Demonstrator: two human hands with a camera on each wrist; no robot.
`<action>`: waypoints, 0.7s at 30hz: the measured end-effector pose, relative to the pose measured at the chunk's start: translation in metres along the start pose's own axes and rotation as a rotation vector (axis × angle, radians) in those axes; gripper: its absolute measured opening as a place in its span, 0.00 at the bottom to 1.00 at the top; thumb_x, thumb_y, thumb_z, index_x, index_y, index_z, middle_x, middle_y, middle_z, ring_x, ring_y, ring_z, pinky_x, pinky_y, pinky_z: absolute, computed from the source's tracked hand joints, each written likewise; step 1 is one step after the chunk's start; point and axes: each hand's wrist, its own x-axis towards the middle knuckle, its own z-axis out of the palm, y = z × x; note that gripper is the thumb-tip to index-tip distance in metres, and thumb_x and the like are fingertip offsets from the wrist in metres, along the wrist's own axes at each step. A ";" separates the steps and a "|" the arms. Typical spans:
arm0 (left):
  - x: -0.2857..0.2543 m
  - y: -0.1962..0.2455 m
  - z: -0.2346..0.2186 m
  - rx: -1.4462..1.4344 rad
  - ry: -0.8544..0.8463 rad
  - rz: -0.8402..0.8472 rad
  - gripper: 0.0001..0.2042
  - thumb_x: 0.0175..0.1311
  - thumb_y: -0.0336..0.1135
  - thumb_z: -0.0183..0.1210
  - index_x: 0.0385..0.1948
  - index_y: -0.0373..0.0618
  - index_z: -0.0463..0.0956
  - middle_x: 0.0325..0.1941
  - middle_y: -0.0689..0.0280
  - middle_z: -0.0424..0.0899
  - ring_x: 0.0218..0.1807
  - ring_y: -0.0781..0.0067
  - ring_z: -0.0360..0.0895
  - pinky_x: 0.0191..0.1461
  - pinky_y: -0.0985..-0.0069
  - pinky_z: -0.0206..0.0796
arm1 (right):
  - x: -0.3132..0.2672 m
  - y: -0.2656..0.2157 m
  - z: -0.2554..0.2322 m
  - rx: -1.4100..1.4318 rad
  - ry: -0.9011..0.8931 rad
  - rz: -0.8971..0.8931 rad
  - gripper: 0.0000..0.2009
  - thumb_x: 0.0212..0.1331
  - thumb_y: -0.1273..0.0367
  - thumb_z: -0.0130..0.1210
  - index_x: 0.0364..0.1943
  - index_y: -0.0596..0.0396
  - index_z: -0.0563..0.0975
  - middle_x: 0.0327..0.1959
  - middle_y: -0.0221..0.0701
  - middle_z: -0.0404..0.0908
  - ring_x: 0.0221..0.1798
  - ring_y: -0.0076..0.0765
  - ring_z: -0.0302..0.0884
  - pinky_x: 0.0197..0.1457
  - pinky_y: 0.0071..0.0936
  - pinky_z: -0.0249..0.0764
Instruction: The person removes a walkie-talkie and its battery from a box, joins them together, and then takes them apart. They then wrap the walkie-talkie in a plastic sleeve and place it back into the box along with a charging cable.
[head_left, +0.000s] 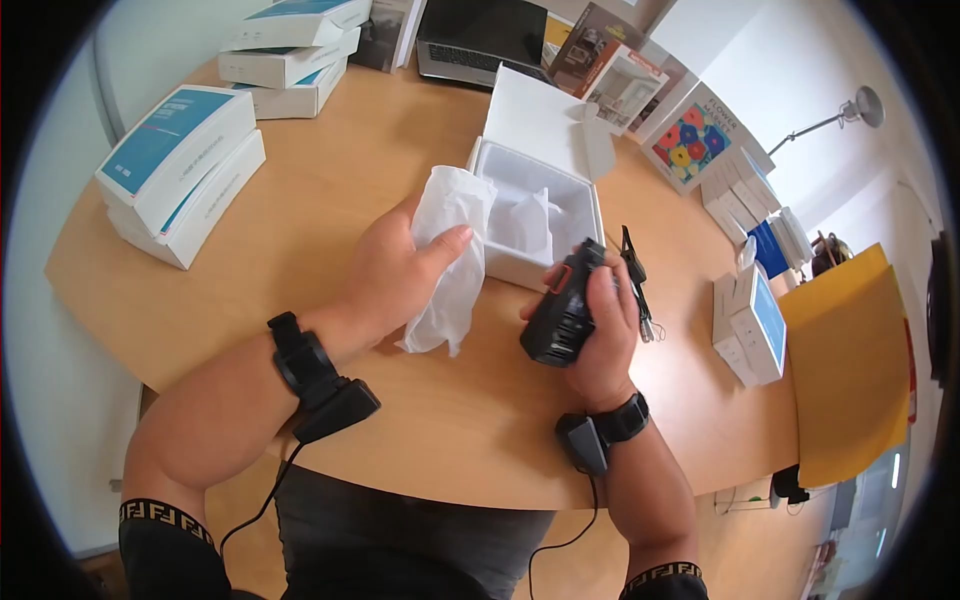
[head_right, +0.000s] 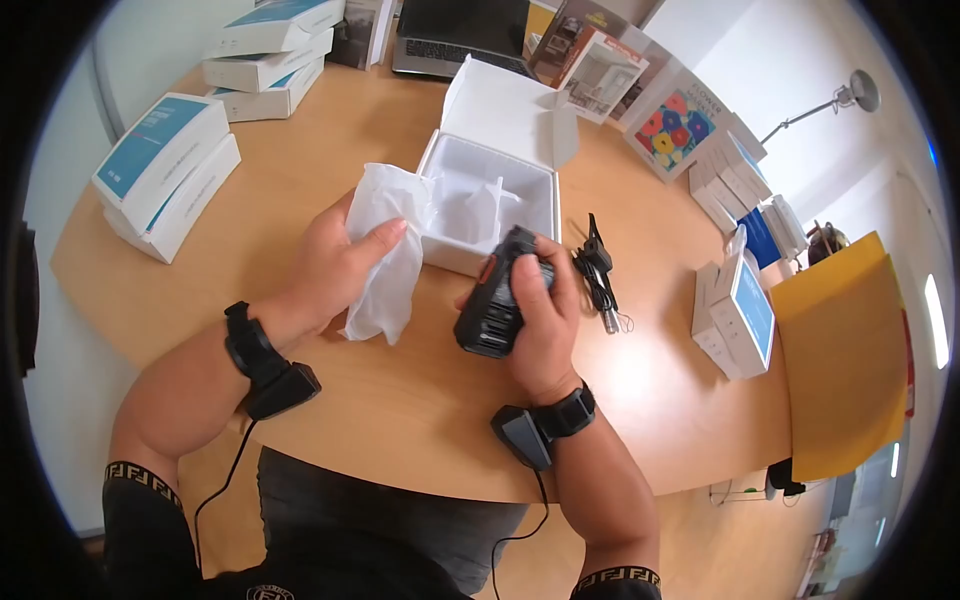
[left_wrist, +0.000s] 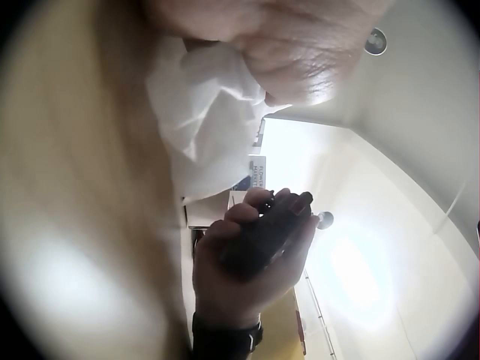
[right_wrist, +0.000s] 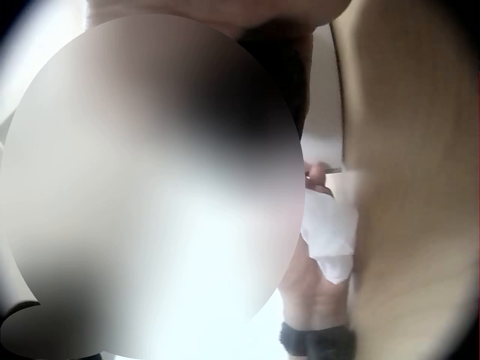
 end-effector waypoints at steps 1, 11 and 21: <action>0.001 -0.003 0.001 0.007 -0.008 0.025 0.18 0.67 0.38 0.59 0.54 0.37 0.74 0.44 0.58 0.86 0.45 0.65 0.83 0.50 0.68 0.73 | 0.002 0.002 0.001 0.015 0.006 0.020 0.17 0.74 0.59 0.47 0.55 0.58 0.68 0.41 0.38 0.79 0.34 0.40 0.84 0.37 0.33 0.83; 0.002 0.007 0.002 -0.045 0.007 0.027 0.20 0.64 0.25 0.55 0.59 0.39 0.71 0.51 0.59 0.82 0.52 0.66 0.80 0.57 0.69 0.70 | 0.014 0.015 -0.011 0.086 0.107 0.042 0.15 0.76 0.60 0.47 0.57 0.53 0.66 0.45 0.36 0.79 0.42 0.40 0.84 0.45 0.36 0.84; -0.007 0.027 -0.006 0.216 -0.112 0.092 0.21 0.54 0.21 0.50 0.53 0.43 0.77 0.41 0.58 0.85 0.43 0.63 0.81 0.50 0.70 0.71 | 0.003 0.000 0.000 0.334 0.018 -0.017 0.37 0.62 0.75 0.58 0.73 0.52 0.53 0.54 0.38 0.74 0.51 0.40 0.80 0.58 0.40 0.78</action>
